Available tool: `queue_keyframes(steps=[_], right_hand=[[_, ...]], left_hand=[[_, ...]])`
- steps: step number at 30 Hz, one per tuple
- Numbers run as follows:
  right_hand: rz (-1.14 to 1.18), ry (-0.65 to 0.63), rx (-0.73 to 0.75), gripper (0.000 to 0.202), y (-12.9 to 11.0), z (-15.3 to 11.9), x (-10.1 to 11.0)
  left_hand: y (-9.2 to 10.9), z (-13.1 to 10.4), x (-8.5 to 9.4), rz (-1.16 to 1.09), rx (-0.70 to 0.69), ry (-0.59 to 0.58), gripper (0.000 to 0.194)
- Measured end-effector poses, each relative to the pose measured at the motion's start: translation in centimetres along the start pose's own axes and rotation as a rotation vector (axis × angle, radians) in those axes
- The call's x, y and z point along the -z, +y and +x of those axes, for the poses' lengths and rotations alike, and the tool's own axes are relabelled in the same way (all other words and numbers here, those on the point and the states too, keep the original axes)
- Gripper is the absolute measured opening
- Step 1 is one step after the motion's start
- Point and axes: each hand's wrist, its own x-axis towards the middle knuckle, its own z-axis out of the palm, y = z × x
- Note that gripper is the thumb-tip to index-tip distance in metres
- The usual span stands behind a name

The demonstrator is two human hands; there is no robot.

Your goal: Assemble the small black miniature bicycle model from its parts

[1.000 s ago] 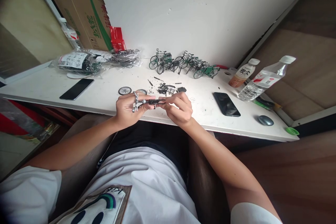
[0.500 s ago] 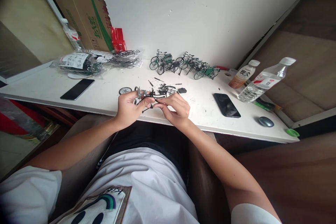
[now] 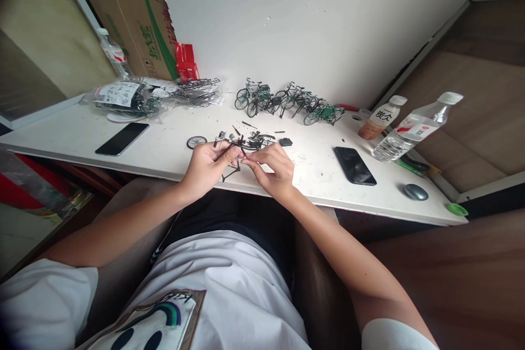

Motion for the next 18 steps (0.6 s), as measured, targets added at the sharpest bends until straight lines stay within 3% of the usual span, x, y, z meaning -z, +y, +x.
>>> queue_keyframes(steps=[6,13,18], right_hand=[[-0.039,-0.033,-0.079,0.009,-0.21,-0.06,-0.05],[0.096,-0.011,-0.092,0.010,-0.78,0.11,-0.18],[0.103,-0.027,-0.221,0.012,-0.70,0.06,-0.23]], left_hand=[[-0.12,-0.04,0.03,-0.011,0.053,-0.014,0.045],[0.14,0.00,-0.07,-0.040,0.074,-0.007,0.046],[0.67,0.08,0.02,0.021,0.052,-0.009,0.048]])
